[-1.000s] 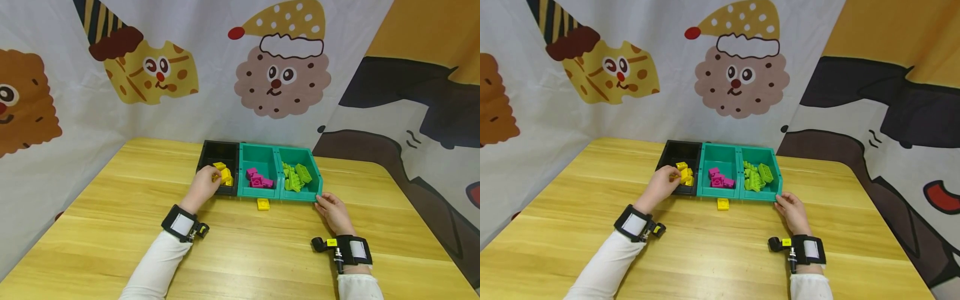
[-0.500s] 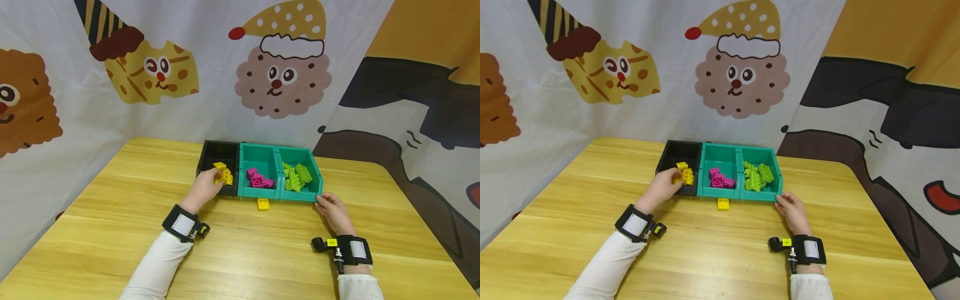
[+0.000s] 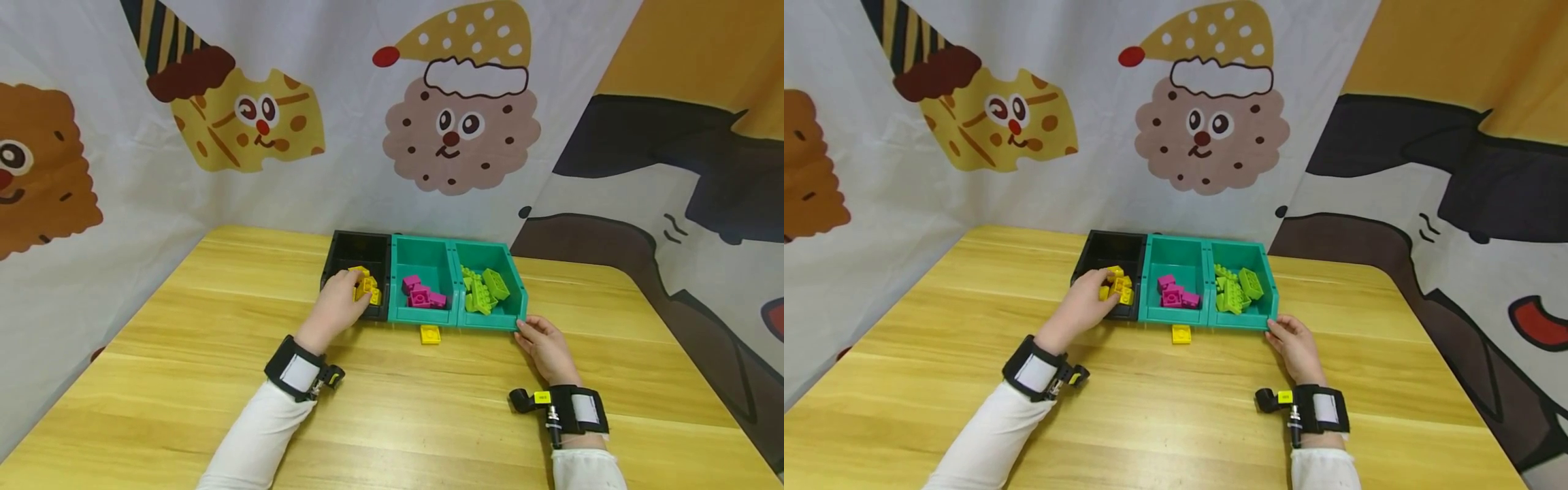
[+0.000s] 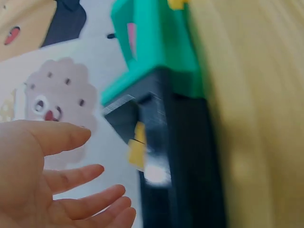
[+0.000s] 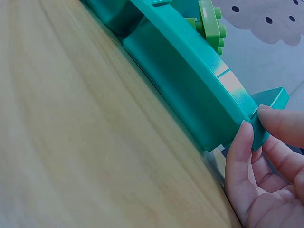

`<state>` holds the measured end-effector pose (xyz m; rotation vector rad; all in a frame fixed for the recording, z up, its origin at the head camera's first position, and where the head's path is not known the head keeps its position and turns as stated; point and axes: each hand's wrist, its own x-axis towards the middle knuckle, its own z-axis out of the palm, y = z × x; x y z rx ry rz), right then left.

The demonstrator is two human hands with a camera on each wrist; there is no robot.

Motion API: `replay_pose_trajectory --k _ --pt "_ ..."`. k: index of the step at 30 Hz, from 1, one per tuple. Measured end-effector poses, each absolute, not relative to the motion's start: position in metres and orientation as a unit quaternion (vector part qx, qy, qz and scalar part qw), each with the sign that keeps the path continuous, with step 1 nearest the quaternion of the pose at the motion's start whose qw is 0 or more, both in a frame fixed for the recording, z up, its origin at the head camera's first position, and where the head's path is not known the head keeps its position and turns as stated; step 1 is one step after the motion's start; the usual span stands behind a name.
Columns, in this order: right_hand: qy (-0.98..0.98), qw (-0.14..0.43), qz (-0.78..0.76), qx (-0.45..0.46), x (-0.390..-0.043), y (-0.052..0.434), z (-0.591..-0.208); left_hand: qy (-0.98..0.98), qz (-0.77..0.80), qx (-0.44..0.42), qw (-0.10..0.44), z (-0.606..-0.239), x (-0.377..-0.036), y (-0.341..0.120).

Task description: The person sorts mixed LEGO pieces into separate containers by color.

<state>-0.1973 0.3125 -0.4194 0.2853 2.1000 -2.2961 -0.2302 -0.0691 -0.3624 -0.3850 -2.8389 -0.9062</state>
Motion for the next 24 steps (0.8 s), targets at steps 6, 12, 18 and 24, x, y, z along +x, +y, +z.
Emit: replay_pose_trajectory --k 6,12,18,24 --pt "0.672 0.007 -0.735 0.088 -0.197 0.312 -0.420 -0.928 -0.322 -0.159 0.099 -0.343 -0.215 -0.056" --pt "0.672 0.009 -0.735 0.090 -0.196 0.312 -0.419 -0.921 -0.311 -0.216 0.088 -0.336 -0.196 -0.036" --pt "0.674 0.006 -0.733 0.091 -0.196 0.311 -0.420 -0.924 -0.247 -0.290 0.019 -0.340 -0.181 -0.014" --pt "0.671 0.003 -0.736 0.085 -0.197 0.311 -0.422 -0.921 -0.198 -0.329 -0.062 -0.345 -0.169 0.001"
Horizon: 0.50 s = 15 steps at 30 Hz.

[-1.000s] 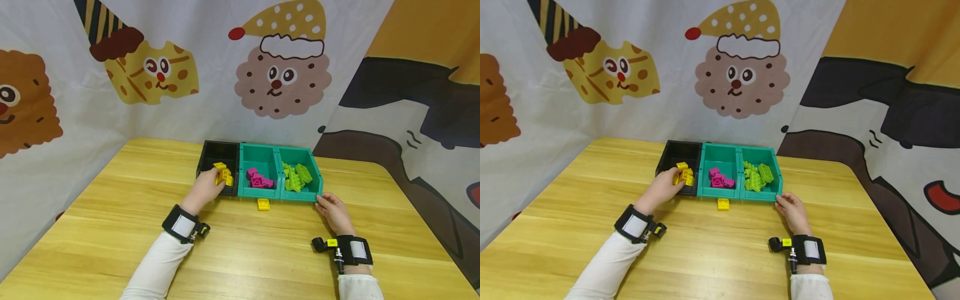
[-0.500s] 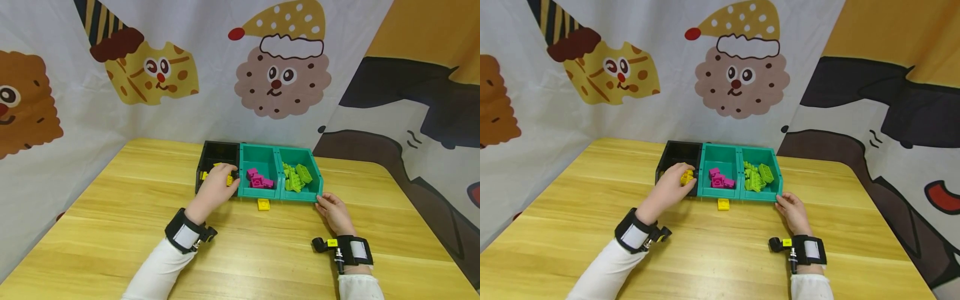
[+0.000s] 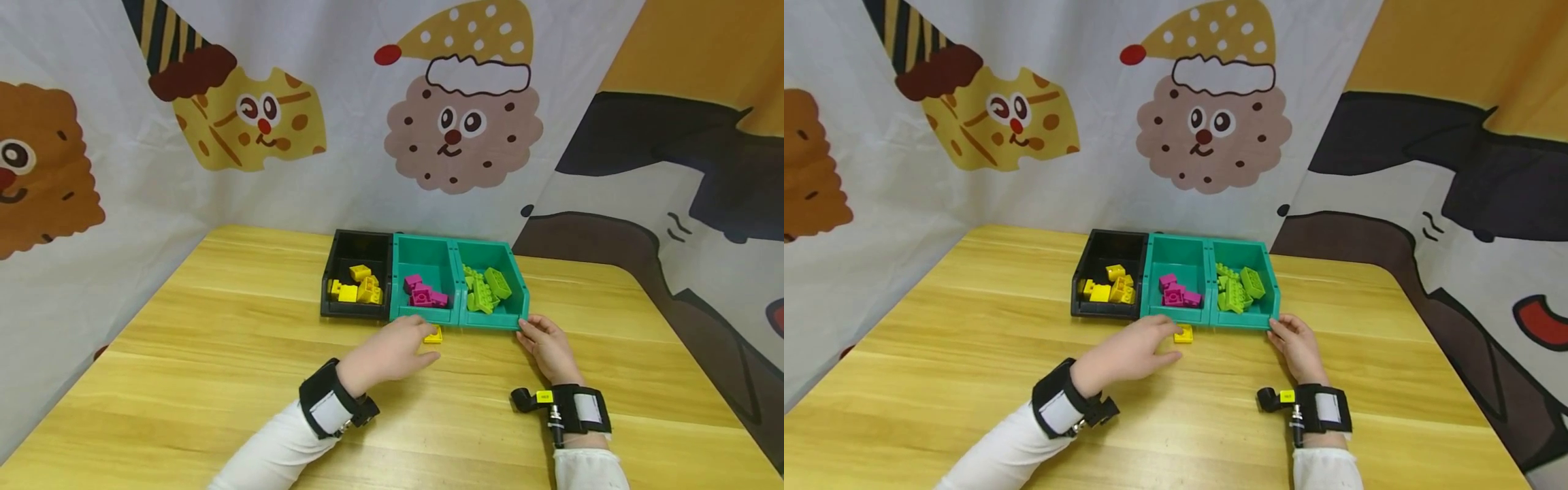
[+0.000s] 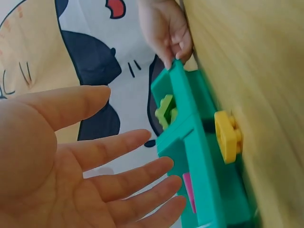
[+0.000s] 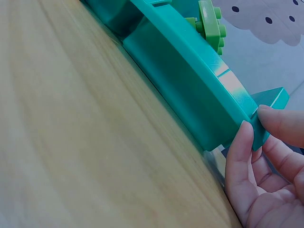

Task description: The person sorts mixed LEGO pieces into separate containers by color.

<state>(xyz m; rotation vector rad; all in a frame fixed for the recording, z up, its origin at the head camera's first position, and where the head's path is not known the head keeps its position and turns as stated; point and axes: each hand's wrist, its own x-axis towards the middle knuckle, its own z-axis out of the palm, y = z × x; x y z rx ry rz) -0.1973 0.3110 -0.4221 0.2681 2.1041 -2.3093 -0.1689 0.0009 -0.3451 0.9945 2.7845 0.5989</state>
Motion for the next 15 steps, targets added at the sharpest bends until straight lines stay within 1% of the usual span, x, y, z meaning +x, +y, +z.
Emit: replay_pose_trajectory --k 7,15 --pt "0.673 0.006 -0.734 0.089 -0.197 0.311 -0.423 0.917 0.189 0.330 0.117 -0.351 -0.165 0.008" --pt "0.671 0.001 -0.736 0.085 -0.198 0.312 -0.424 0.895 0.195 0.347 0.200 -0.357 -0.170 0.009"
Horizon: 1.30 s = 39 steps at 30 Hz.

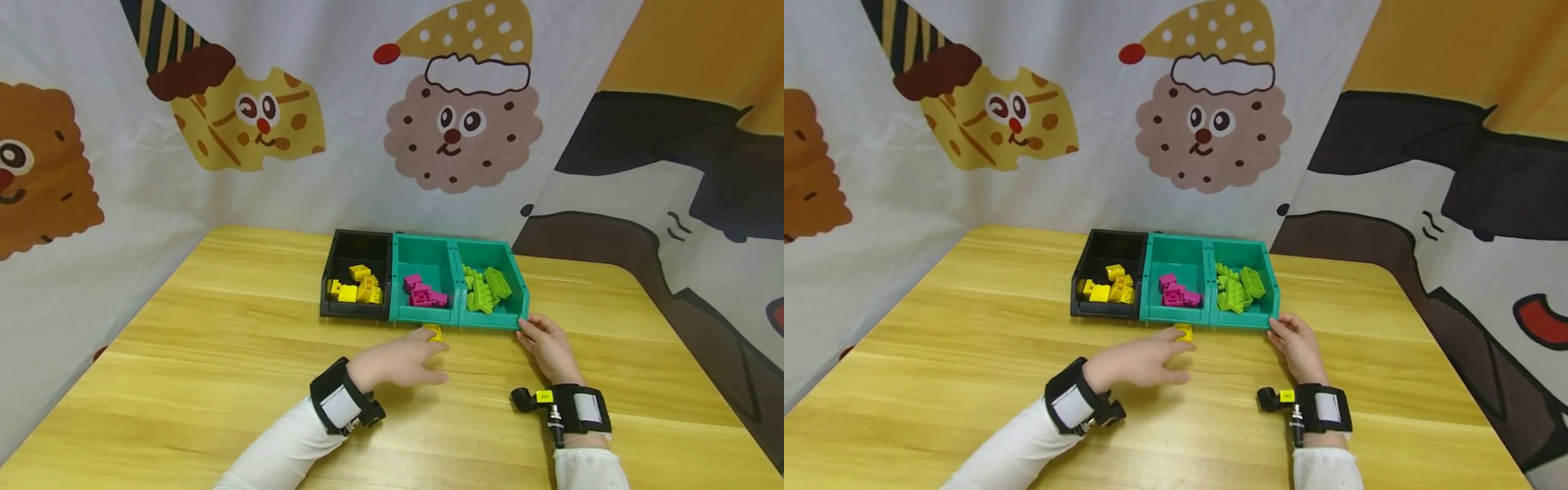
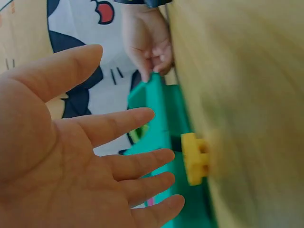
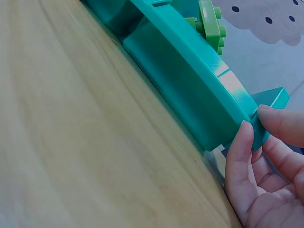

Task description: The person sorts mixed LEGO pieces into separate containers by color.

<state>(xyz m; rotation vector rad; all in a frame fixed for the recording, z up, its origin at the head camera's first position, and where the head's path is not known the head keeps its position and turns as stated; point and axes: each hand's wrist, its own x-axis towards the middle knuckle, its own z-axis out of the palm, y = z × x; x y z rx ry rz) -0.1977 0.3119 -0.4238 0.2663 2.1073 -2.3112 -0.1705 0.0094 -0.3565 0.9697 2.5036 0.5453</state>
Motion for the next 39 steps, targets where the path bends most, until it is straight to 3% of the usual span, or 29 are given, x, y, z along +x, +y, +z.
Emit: replay_pose_trajectory --k 12,19,39 --pt "0.679 0.001 -0.729 0.089 -0.199 0.313 -0.426 0.906 0.146 0.338 0.207 -0.369 -0.173 0.009" --pt "0.681 0.001 -0.727 0.091 -0.199 0.312 -0.424 0.912 0.140 0.347 0.169 -0.365 -0.175 0.009" --pt "0.680 0.004 -0.728 0.091 -0.198 0.313 -0.422 0.919 0.140 0.345 0.131 -0.364 -0.171 0.011"
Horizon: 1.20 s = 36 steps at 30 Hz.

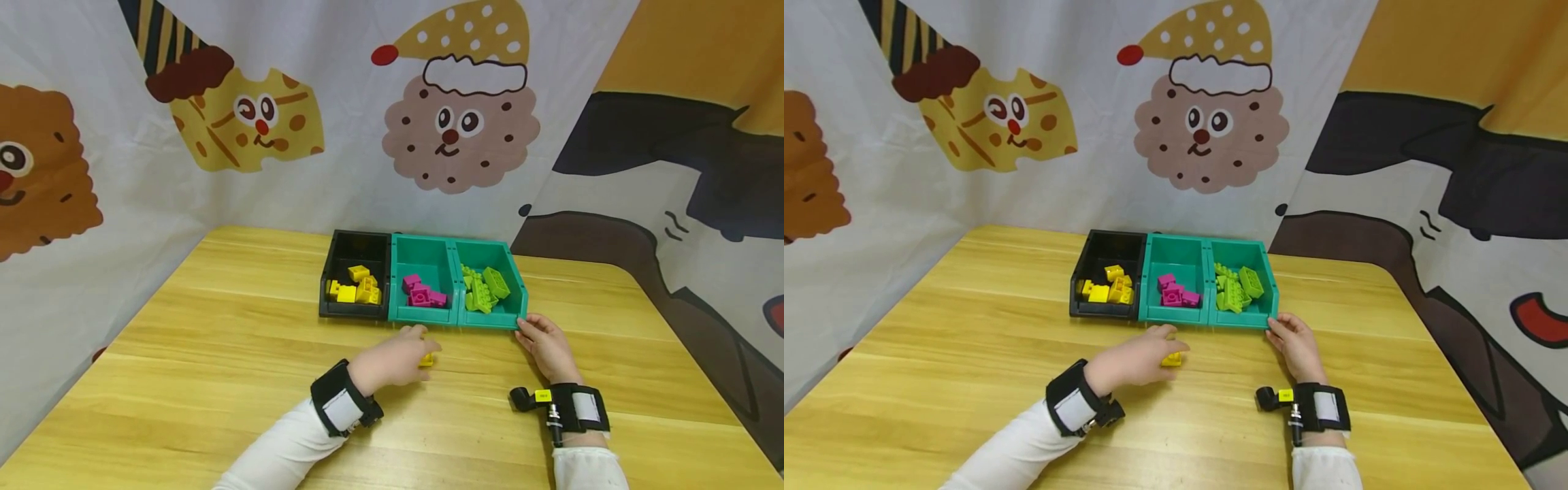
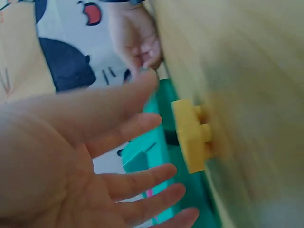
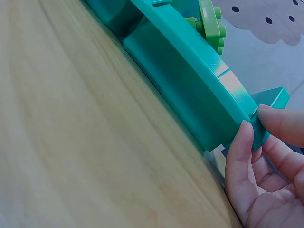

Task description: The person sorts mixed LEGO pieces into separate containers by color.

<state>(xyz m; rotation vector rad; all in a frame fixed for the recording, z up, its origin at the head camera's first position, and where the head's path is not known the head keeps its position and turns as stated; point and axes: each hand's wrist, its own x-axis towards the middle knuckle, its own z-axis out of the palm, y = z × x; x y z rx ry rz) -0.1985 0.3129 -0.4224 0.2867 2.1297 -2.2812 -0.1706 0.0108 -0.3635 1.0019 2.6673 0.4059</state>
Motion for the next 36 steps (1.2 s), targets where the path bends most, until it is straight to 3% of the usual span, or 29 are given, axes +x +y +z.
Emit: replay_pose_trajectory --k 20,36 --pt "0.680 0.004 -0.728 0.087 -0.197 0.313 -0.421 0.917 0.116 0.374 0.075 -0.377 -0.171 0.012" --pt "0.684 0.007 -0.724 0.086 -0.197 0.312 -0.422 0.913 0.142 0.372 0.090 -0.366 -0.175 0.002"
